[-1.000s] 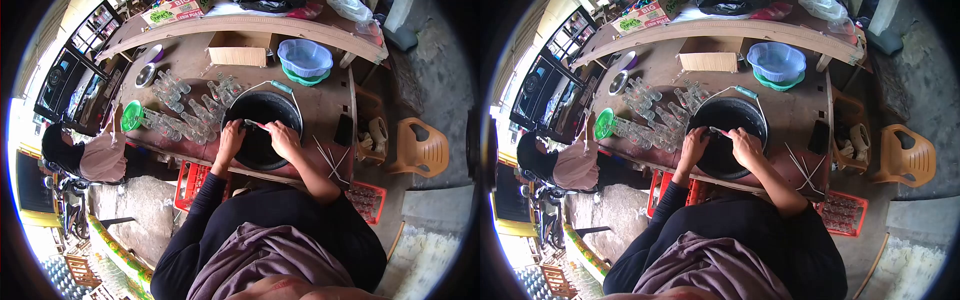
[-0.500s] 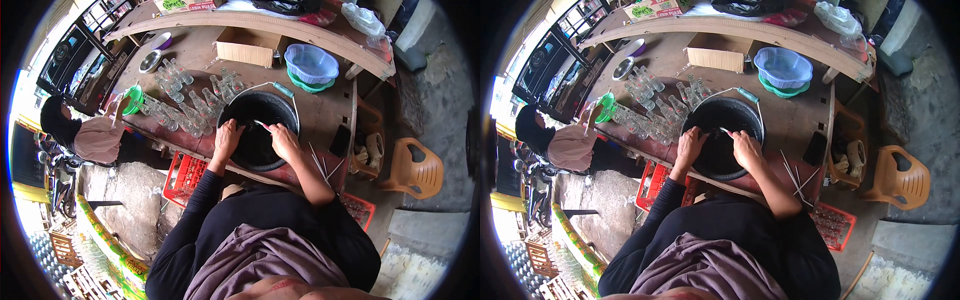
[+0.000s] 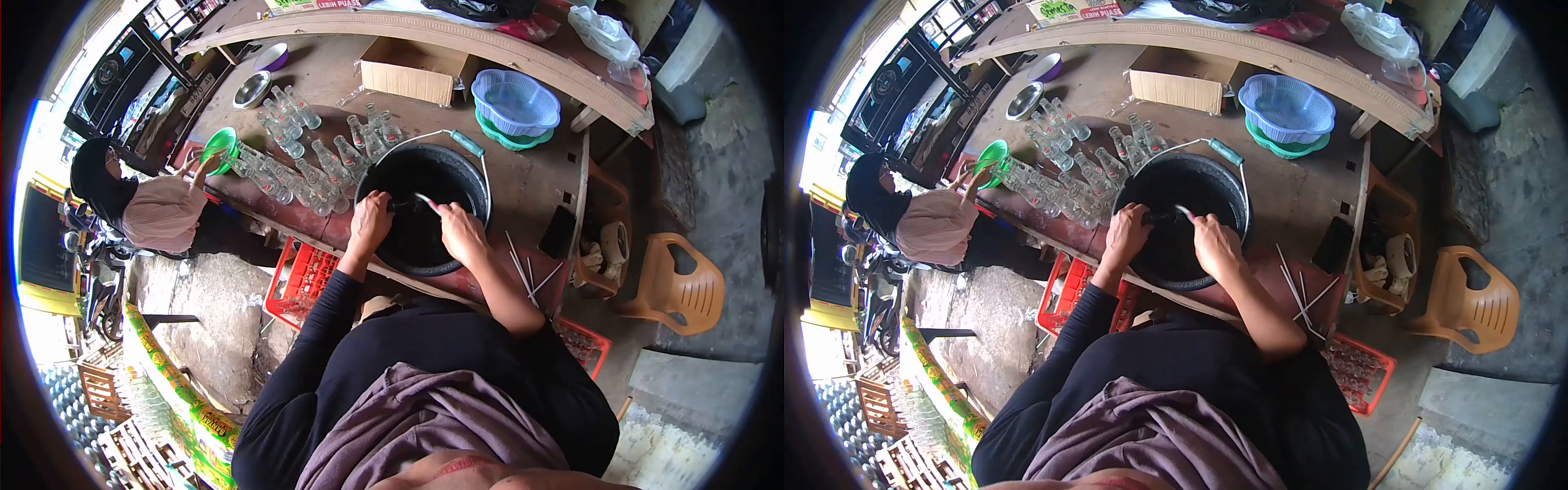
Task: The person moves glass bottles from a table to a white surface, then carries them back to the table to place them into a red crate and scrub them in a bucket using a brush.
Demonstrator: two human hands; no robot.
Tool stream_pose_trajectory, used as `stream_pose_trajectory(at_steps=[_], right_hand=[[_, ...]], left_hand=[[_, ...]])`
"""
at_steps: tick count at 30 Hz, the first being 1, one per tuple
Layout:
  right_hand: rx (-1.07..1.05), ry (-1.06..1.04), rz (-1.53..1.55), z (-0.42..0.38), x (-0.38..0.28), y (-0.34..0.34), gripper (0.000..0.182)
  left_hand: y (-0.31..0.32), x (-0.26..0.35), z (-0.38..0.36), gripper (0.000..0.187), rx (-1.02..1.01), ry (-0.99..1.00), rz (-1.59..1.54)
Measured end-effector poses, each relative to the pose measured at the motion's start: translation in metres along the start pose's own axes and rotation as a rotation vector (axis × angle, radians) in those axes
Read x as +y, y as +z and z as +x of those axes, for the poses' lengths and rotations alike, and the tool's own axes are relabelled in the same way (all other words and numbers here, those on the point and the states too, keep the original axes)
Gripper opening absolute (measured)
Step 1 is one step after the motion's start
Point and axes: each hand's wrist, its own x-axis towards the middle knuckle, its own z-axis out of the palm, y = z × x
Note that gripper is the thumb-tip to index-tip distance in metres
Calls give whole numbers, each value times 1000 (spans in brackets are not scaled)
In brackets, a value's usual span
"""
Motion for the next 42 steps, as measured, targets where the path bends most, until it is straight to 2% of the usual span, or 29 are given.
stream_pose_trajectory(at_steps=[1, 3, 5, 7, 10, 13, 17, 19, 21, 23, 25, 27, 29, 31, 33, 37, 40, 42], right_hand=[[4, 54, -122, 1, 4, 1, 12], [25, 36, -98, 2, 2, -8, 12], [37, -21, 121, 1, -14, -16, 16], [30, -75, 123, -1, -11, -8, 14], [-6, 110, -134, 5, 4, -4, 13], [120, -33, 46, 2, -7, -18, 16], [14, -103, 94, 0, -6, -11, 19], [-70, 118, -158, 3, -4, -15, 22], [-50, 70, -106, 1, -10, -29, 21], [117, -118, 124, -3, -26, -33, 13], [67, -122, 123, -4, -21, -27, 13], [-74, 11, -199, -1, 0, -10, 14], [-40, 11, -225, -2, 13, -4, 14], [51, -81, -22, -5, -5, -20, 13], [36, -50, 74, -9, -15, -20, 16], [-78, 84, -220, -1, 1, -13, 17], [4, -5, 14, -3, -13, -27, 18], [15, -136, 82, -6, -19, -25, 14]], left_hand=[[0, 0, 0, 30, -22, 2, 35], [-2, 4, 3, 31, -42, -9, 18], [-6, 10, 1, 33, -79, -29, 2], [-8, 14, 4, 33, -126, -115, 24], [-3, 9, 2, 31, -10, -54, -22], [-4, 6, 2, 30, 45, 4, -39], [-5, 10, 3, 31, -2, -80, -77], [-3, 8, 4, 33, 20, -52, -102], [-2, 5, 7, 34, 58, -28, -126], [0, 2, 0, 34, 71, -12, -147], [1, 1, 2, 31, 24, -5, -110], [-7, 9, 0, 29, -3, -6, -99], [-11, 12, 3, 26, -27, -6, -82], [-11, 11, 2, 23, 24, 17, -139], [-7, 8, 1, 23, 20, 6, -147], [-4, 6, 3, 23, 57, 52, -179], [2, -3, 2, 22, 131, 66, -210], [2, -1, -1, 22, 49, 40, -163]])
